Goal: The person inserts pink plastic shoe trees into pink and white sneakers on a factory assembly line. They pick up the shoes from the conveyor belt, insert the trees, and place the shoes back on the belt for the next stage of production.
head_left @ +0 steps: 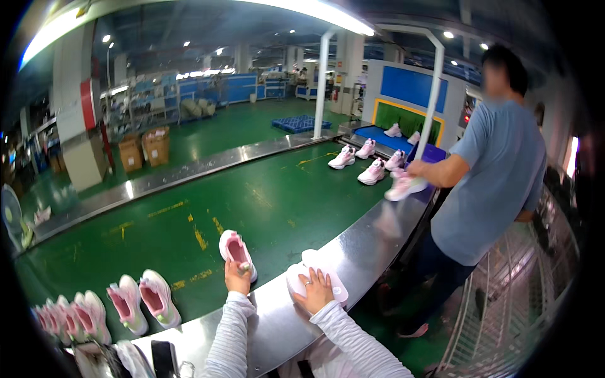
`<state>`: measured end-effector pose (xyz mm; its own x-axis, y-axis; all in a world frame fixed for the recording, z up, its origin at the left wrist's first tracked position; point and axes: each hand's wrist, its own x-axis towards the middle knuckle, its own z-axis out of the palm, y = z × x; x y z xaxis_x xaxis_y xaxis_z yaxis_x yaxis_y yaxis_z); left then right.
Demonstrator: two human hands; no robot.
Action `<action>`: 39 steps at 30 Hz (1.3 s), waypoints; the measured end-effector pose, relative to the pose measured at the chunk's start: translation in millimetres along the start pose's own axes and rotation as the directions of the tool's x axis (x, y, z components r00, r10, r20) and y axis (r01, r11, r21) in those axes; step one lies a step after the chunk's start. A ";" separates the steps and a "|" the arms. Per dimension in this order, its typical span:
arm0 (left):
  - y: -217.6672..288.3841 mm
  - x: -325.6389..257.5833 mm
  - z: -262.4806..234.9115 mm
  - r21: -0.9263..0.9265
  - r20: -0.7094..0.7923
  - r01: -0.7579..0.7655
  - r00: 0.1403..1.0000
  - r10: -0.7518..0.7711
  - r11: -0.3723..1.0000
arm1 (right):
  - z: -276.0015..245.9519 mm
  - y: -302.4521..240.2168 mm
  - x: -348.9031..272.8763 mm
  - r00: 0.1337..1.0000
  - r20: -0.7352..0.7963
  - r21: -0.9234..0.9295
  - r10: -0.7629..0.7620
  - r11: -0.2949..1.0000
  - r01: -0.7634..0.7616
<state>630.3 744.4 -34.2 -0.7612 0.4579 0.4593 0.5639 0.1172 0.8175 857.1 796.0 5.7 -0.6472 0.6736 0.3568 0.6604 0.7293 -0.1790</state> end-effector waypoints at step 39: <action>32.9 -6.6 19.4 0.260 0.050 0.205 0.973 -0.225 0.943 | 13.3 149.9 264.8 0.917 0.290 -0.182 0.274 0.957 -0.228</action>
<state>660.2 762.4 -17.0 -0.8515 0.4634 0.2453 0.4594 0.4340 0.7750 779.6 1085.2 61.2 -0.5233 0.8521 0.0124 0.8485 0.5223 -0.0854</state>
